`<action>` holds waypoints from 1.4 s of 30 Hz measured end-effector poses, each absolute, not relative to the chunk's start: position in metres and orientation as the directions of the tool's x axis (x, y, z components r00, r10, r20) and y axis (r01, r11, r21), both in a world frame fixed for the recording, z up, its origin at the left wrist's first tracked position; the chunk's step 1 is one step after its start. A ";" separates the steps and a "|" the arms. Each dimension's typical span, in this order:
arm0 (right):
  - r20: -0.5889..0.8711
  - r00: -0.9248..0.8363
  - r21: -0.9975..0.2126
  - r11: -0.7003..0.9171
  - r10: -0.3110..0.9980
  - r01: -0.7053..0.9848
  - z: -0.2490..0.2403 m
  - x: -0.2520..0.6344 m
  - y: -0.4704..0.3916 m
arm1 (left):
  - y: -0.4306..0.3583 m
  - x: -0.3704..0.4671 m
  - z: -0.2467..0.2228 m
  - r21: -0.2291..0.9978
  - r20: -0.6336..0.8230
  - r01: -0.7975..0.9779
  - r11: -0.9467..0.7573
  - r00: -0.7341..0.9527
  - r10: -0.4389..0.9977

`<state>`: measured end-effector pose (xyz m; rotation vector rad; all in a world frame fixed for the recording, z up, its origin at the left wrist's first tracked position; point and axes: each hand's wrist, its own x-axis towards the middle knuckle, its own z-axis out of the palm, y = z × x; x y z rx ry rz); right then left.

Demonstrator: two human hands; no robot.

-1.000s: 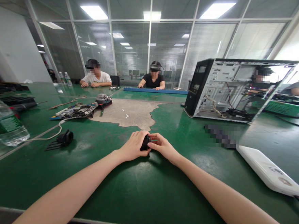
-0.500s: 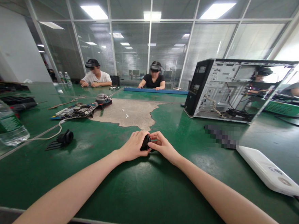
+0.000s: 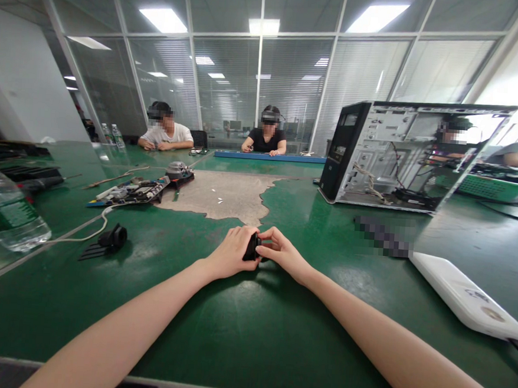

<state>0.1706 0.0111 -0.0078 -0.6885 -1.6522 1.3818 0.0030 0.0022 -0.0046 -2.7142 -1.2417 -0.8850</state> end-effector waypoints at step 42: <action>0.280 -0.475 -0.959 0.267 0.834 -0.096 -0.011 0.171 0.014 | 0.002 0.004 -0.004 0.213 0.500 0.701 -0.681 0.520 0.692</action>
